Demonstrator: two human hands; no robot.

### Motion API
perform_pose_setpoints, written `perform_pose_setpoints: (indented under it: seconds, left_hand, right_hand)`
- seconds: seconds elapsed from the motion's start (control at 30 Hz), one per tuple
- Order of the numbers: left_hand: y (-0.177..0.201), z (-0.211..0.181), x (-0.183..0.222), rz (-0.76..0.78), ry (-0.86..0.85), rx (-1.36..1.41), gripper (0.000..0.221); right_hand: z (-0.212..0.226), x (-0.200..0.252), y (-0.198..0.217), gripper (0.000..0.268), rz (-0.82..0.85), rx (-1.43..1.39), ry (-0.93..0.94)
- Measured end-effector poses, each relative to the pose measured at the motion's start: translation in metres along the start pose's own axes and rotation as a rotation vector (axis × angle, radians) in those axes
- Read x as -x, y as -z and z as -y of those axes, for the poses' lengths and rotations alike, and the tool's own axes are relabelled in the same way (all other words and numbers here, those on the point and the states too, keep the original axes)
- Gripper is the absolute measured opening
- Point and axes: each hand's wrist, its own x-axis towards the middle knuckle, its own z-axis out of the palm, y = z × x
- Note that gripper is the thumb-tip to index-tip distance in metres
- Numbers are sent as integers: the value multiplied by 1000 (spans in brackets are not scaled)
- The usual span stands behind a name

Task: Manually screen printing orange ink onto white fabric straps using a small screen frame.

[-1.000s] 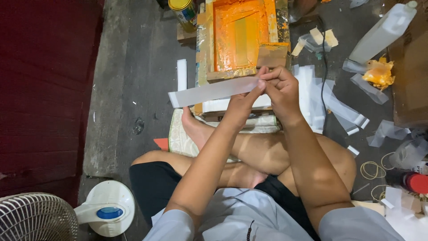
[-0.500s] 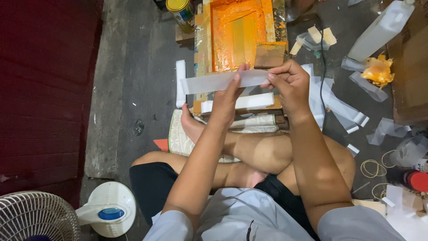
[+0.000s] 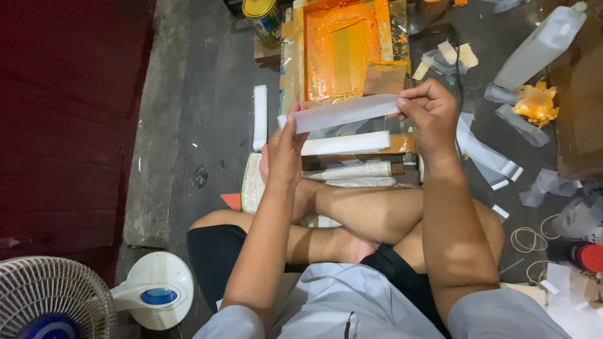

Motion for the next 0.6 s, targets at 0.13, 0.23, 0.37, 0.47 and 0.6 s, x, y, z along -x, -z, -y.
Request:
perform_pose_setpoints:
  seconds: [0.13, 0.23, 0.37, 0.47, 0.6]
  left_hand:
    - [14, 11, -4, -46, 15, 6, 43]
    - [41, 31, -23, -141, 7, -25, 33]
    - [50, 19, -28, -232, 31, -216, 21]
    - [37, -5, -18, -237, 58, -332, 24]
    - [40, -13, -12, -158, 77, -364, 23]
  right_hand:
    - [-2, 0, -2, 15, 32, 17, -25]
    - [12, 3, -6, 21, 78, 111, -58]
    - [24, 5, 0, 16, 91, 290, -71]
    - [24, 4, 6, 14, 70, 355, -51]
    - [28, 7, 8, 15, 12, 312, -90]
